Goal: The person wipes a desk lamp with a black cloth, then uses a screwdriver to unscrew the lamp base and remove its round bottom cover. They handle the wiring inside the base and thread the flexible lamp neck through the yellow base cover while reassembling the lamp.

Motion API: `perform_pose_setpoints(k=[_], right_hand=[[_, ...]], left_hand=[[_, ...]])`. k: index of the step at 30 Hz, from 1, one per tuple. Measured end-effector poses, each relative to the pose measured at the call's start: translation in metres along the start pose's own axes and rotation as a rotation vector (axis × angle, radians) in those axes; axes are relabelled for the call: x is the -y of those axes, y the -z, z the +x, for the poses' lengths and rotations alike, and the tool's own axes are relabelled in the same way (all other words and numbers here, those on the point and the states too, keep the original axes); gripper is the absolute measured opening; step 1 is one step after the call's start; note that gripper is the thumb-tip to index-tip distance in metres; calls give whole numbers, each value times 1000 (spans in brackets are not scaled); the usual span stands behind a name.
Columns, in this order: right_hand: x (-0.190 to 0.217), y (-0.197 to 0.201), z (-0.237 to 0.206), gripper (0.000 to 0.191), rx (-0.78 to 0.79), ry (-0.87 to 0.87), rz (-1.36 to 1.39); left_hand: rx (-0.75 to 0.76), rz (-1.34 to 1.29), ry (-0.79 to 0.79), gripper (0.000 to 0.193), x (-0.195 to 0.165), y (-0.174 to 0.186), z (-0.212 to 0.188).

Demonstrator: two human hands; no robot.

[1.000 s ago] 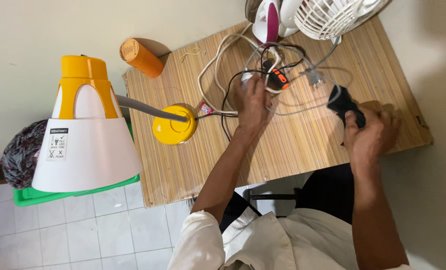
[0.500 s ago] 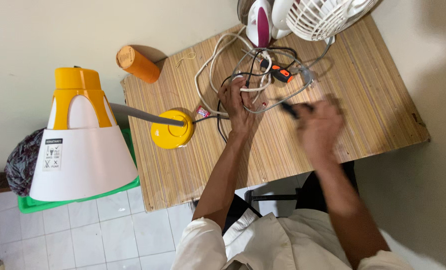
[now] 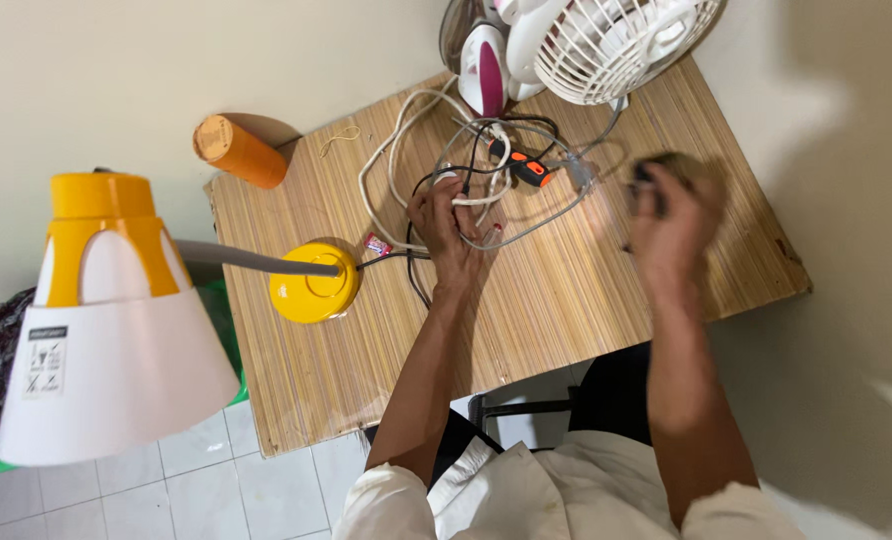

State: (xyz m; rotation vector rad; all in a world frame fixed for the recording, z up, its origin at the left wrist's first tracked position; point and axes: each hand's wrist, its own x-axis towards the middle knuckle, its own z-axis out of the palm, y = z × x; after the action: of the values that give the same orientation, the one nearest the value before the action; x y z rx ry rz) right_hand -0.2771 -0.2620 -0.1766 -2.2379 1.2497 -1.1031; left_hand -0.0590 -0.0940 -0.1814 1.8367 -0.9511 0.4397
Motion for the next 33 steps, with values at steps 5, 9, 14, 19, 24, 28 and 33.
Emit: perform_pose_setpoints(k=[5, 9, 14, 19, 24, 28, 33], right_hand=[[45, -31, 23, 28, 96, 167, -194], [34, -33, 36, 25, 53, 28, -335], [-9, 35, 6, 23, 52, -361, -274], [0, 33, -7, 18, -82, -276, 20], [19, -19, 37, 44, 121, 288, -257], [-2, -9, 52, 37, 122, 246, -211], [-36, 39, 18, 40, 65, 198, -297]], left_hand=[[38, 4, 45, 19, 5, 1, -4], [47, -5, 59, 18, 4, 3, -5], [33, -6, 97, 18, -1, 2, -3], [-17, -131, 192, 19, -6, -4, -9], [22, -79, 91, 14, -6, -1, -7], [80, 103, -68, 12, 1, 1, -4], [85, -284, 281, 25, 2, -6, -4]])
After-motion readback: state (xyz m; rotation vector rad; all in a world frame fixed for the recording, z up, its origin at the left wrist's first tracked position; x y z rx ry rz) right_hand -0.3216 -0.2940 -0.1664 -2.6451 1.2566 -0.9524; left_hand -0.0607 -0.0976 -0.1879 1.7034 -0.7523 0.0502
